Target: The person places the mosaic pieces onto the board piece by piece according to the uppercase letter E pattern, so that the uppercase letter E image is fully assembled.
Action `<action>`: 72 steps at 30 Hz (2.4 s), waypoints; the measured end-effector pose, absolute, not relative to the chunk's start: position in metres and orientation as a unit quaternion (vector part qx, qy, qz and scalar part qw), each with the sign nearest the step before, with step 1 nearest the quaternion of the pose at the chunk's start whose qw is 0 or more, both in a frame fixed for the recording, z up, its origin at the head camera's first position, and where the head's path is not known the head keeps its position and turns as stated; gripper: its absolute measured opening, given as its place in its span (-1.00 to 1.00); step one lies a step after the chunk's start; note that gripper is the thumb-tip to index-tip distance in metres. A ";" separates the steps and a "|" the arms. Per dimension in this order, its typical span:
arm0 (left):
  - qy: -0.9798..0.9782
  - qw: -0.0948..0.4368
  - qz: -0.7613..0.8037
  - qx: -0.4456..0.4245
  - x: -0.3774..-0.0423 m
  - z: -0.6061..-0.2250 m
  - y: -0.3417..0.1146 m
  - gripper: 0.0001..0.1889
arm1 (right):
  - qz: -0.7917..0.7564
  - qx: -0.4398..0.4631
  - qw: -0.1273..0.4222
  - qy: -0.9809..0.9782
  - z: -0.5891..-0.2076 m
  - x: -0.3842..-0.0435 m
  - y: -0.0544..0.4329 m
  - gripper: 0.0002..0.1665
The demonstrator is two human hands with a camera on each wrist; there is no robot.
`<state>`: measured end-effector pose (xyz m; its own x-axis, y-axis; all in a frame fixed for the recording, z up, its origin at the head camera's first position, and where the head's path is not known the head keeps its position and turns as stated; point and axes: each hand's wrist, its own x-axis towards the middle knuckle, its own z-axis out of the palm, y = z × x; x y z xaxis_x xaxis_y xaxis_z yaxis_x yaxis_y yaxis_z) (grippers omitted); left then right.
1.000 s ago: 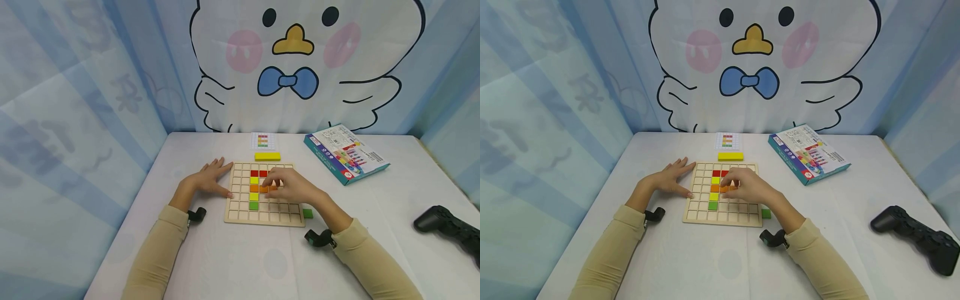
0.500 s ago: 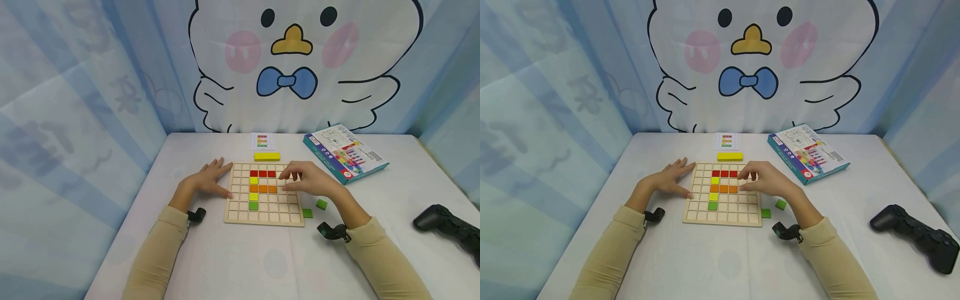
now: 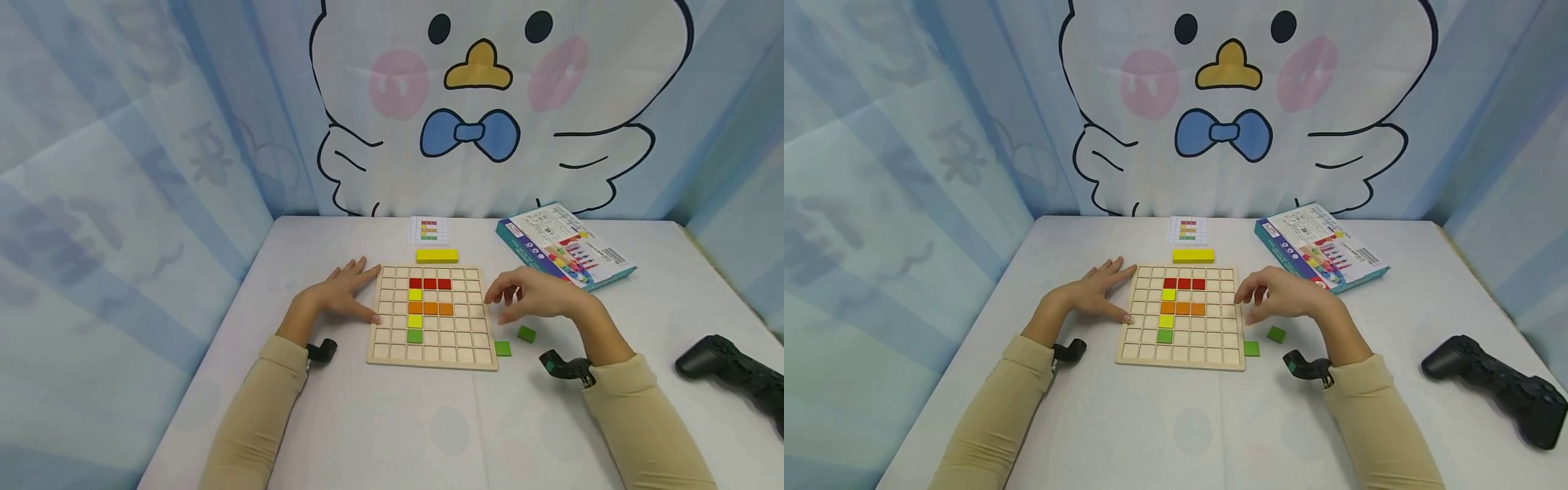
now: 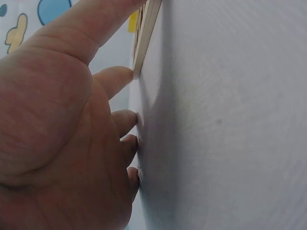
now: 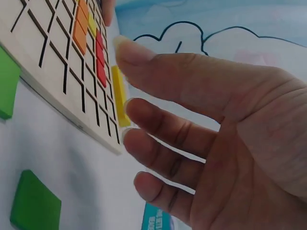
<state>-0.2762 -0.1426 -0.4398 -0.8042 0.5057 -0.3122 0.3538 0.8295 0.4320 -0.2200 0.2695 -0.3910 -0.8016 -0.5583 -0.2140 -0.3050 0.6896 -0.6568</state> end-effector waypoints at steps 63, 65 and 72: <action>0.931 0.213 0.185 0.230 -0.277 -0.441 -0.144 0.25 | -0.297 -0.197 0.201 0.913 -0.414 -0.229 0.286 -0.70; 0.931 0.214 0.184 0.230 -0.278 -0.441 -0.144 0.25 | -0.302 -0.197 0.197 0.912 -0.415 -0.229 0.286 -0.73; 0.930 0.217 0.184 0.231 -0.277 -0.440 -0.144 0.26 | -0.354 -0.194 0.188 0.895 -0.418 -0.231 0.286 -0.91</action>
